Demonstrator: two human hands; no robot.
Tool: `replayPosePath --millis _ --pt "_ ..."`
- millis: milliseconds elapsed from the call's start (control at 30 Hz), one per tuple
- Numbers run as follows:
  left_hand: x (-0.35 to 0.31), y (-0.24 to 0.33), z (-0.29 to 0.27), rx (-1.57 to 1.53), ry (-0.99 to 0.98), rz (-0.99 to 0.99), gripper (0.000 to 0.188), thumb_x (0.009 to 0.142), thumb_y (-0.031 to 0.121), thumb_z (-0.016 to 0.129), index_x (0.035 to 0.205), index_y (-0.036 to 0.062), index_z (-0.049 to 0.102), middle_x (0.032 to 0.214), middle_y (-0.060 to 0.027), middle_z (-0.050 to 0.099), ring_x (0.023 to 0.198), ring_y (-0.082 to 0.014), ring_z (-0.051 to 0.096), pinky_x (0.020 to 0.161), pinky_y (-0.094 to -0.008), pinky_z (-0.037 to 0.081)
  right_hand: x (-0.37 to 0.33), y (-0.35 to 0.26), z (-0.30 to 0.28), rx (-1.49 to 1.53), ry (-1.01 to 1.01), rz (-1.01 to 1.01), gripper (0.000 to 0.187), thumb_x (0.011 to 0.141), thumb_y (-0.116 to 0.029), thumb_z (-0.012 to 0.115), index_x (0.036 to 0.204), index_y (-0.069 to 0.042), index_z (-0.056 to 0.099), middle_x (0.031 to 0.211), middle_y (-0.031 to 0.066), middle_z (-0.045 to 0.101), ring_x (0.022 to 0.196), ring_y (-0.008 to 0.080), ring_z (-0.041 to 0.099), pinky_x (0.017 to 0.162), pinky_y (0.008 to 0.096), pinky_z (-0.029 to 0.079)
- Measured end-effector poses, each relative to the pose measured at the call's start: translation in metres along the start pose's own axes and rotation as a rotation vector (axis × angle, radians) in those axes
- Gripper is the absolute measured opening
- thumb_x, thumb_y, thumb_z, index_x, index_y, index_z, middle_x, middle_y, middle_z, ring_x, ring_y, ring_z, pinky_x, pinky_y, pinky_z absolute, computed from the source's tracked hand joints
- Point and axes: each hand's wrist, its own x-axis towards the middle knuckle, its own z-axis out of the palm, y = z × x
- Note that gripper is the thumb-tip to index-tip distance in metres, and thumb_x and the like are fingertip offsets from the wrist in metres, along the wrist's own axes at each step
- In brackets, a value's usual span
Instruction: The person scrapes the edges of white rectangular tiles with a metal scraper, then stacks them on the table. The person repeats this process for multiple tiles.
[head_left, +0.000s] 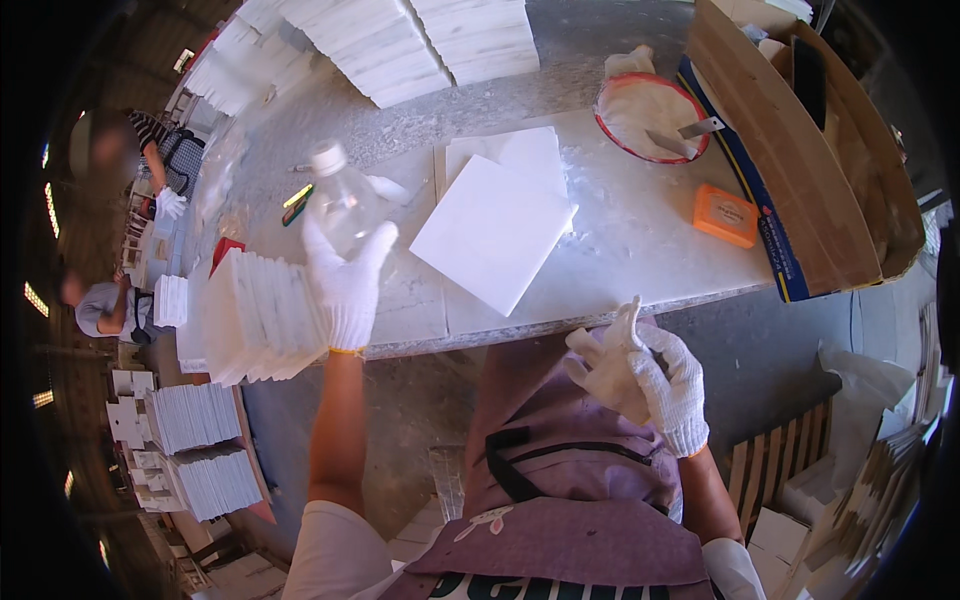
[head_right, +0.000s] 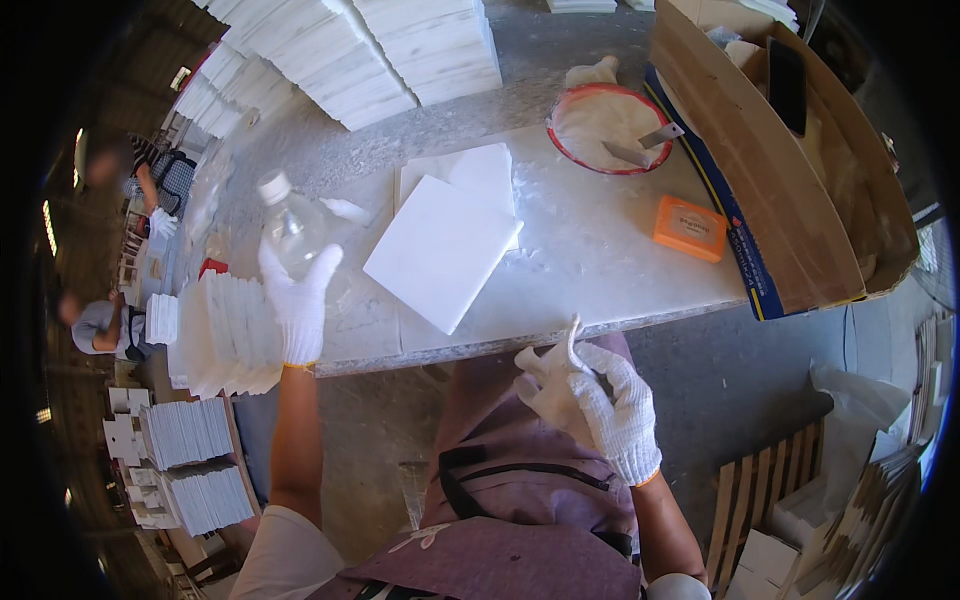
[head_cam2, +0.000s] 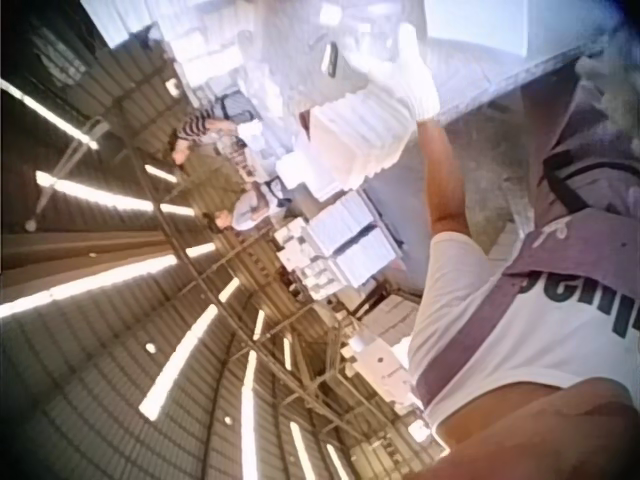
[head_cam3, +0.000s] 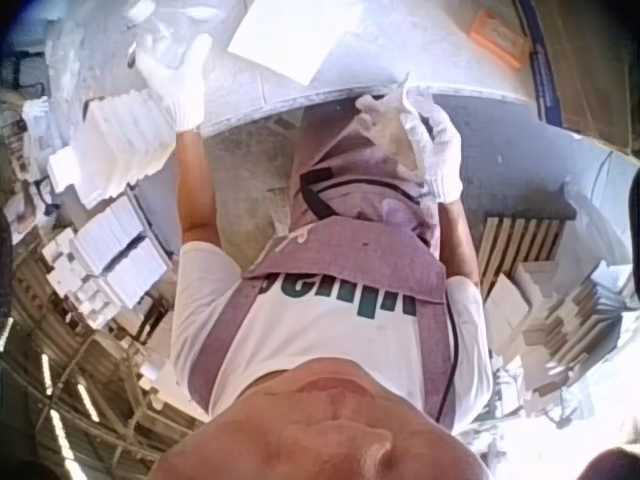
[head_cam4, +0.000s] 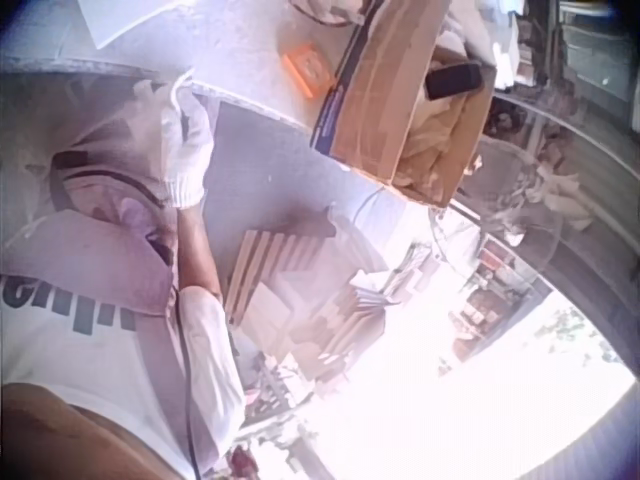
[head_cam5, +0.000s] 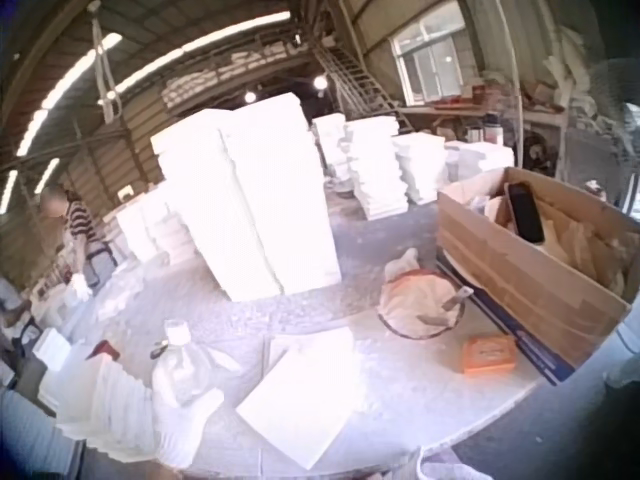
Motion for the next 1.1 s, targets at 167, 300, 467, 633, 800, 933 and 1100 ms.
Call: replayPosePath --millis 167,300,467,633,800,933,1100 --pt "0.017 -0.073 -0.054 0.053 0.386 0.092 0.085 0.074 0.013 0.084 0.143 0.0005 0.036 0.135 -0.0129 0.049 0.125 -0.0240 0.047 0.109 -0.0373 0.037 0.018 -0.031 -0.007 -0.240 0.109 -0.044 0.041 0.090 -0.003 0.059 0.130 0.005 0.056 0.115 0.0157 0.065 0.102 0.0179 0.062 0.092 0.0311 0.049" --pt "0.013 -0.091 -0.044 -0.063 0.483 -0.028 0.094 0.073 0.014 0.085 0.147 -0.0015 0.029 0.141 -0.0153 0.044 0.131 -0.0244 0.042 0.112 -0.0365 0.033 0.034 -0.030 -0.028 -0.315 0.247 -0.085 0.044 0.092 -0.006 0.053 0.135 0.005 0.054 0.119 0.0197 0.063 0.106 0.0260 0.062 0.093 0.0353 0.048" --pt "0.003 -0.090 -0.053 -0.077 0.431 -0.159 0.097 0.074 0.011 0.084 0.150 -0.0003 0.024 0.143 -0.0152 0.043 0.132 -0.0263 0.043 0.112 -0.0375 0.034 0.049 -0.047 -0.021 -0.701 0.177 -0.209 0.038 0.095 -0.009 0.052 0.131 0.001 0.060 0.118 0.0181 0.064 0.104 0.0289 0.063 0.091 0.0372 0.048" --pt "-0.036 -0.090 -0.035 -0.023 0.445 -0.067 0.093 0.075 0.008 0.084 0.149 -0.0025 0.028 0.148 -0.0203 0.036 0.136 -0.0289 0.039 0.114 -0.0376 0.032 0.063 -0.040 -0.030 -0.795 0.283 -0.255 0.033 0.093 -0.012 0.057 0.123 -0.001 0.066 0.115 0.0174 0.065 0.100 0.0281 0.064 0.086 0.0363 0.049" --pt "-0.100 -0.038 -0.010 0.226 0.023 0.223 0.076 0.077 0.018 0.083 0.142 0.0053 0.045 0.136 -0.0178 0.050 0.132 -0.0321 0.044 0.111 -0.0422 0.037 0.082 -0.047 -0.019 -0.900 0.291 -0.447 0.033 0.091 -0.013 0.060 0.122 -0.009 0.068 0.096 0.0160 0.067 0.084 0.0300 0.066 0.076 0.0350 0.051" --pt "-0.087 -0.012 0.042 0.400 -0.324 0.692 0.073 0.074 0.031 0.081 0.139 0.0147 0.052 0.134 -0.0127 0.053 0.132 -0.0304 0.044 0.112 -0.0449 0.035 0.104 -0.058 -0.004 -0.991 0.281 -0.525 0.035 0.087 -0.013 0.061 0.121 -0.018 0.070 0.081 0.0120 0.061 0.074 0.0286 0.063 0.066 0.0385 0.050" --pt "-0.089 -0.011 0.072 0.639 -0.527 0.782 0.069 0.071 0.035 0.078 0.135 0.0205 0.057 0.136 -0.0065 0.053 0.132 -0.0279 0.044 0.113 -0.0499 0.032 0.118 -0.068 0.024 -1.060 0.191 -0.575 0.033 0.087 -0.014 0.060 0.118 -0.015 0.071 0.086 0.0140 0.063 0.076 0.0280 0.061 0.069 0.0373 0.050"
